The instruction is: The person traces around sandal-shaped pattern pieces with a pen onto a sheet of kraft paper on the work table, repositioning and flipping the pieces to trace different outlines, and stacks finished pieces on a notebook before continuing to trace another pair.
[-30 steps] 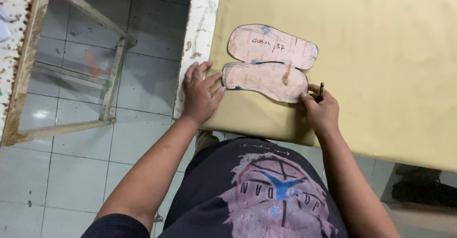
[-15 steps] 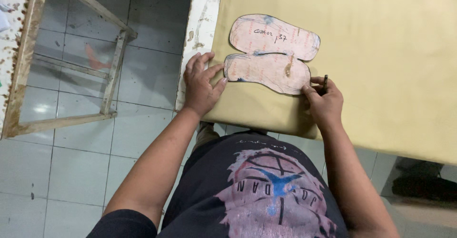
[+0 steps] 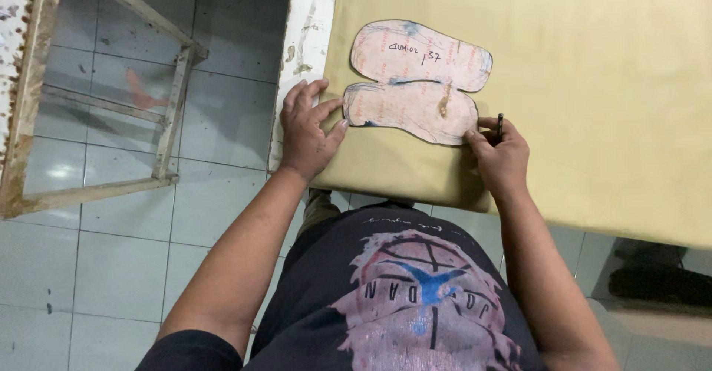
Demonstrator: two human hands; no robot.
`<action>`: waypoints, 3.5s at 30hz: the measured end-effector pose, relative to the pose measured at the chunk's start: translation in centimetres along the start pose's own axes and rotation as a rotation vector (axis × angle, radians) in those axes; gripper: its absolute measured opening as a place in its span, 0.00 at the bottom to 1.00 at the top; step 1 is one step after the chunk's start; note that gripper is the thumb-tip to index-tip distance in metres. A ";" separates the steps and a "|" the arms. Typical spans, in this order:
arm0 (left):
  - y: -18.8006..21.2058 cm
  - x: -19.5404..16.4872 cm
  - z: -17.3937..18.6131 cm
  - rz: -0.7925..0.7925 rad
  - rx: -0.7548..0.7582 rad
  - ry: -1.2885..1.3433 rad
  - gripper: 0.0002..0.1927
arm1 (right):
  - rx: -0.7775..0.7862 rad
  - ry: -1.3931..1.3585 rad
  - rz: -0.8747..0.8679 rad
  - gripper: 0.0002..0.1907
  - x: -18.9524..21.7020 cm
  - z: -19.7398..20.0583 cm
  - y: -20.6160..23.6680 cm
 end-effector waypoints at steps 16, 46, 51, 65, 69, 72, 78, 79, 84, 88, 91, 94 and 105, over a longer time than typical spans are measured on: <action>-0.1 0.1 -0.3 0.015 -0.008 -0.001 0.18 | 0.000 0.009 -0.021 0.15 -0.2 0.0 -0.5; -0.2 -0.1 0.3 0.035 0.058 -0.012 0.18 | 0.008 0.195 0.130 0.16 -0.4 0.3 -0.1; -0.4 -1.1 0.6 0.092 0.096 -0.024 0.18 | 0.016 0.197 0.090 0.16 0.1 0.2 0.3; 3.4 -13.0 -11.8 -0.371 0.261 -0.307 0.27 | 0.124 0.441 0.763 0.07 11.5 -1.7 -0.4; 4.0 -13.2 -12.9 -0.541 0.594 -0.689 0.29 | 0.506 0.359 0.574 0.10 13.9 -3.4 -1.1; 4.1 -13.3 -12.7 -0.530 0.619 -0.659 0.31 | 0.612 0.424 0.656 0.09 14.6 -3.8 -1.0; 3.5 -13.0 -13.1 -0.200 0.642 -0.254 0.24 | 0.623 0.568 0.895 0.06 14.8 -4.0 -0.7; 3.1 -12.5 -13.1 -0.054 0.648 -0.096 0.22 | 0.621 0.602 0.960 0.06 15.0 -4.6 -0.5; 2.9 -12.1 -12.4 -0.266 0.503 -0.239 0.21 | 0.672 0.505 1.106 0.07 16.5 -9.8 -0.7; 2.1 -12.3 -11.0 -0.235 0.324 -0.174 0.26 | 0.697 0.403 1.017 0.05 17.8 -12.9 -1.8; 1.2 -12.6 -10.2 -0.251 0.411 -0.343 0.30 | 0.618 0.386 0.968 0.06 18.9 -13.3 -3.2; 0.7 -12.7 -8.6 -0.280 0.331 -0.386 0.27 | 0.579 0.353 0.886 0.07 19.3 -12.7 -3.9; -0.2 -11.1 -7.4 -0.278 0.401 -0.251 0.19 | 0.581 0.401 0.847 0.08 20.7 -14.5 -5.2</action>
Point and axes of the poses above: each hand's wrist, its own y-axis away from the middle knuckle, its own z-axis out of the back of the hand, x = y × z, the point moved 3 cm from there along -y, towards the middle knuckle, and after that the axes turned 9 degrees about z, right-handed, at the moved point
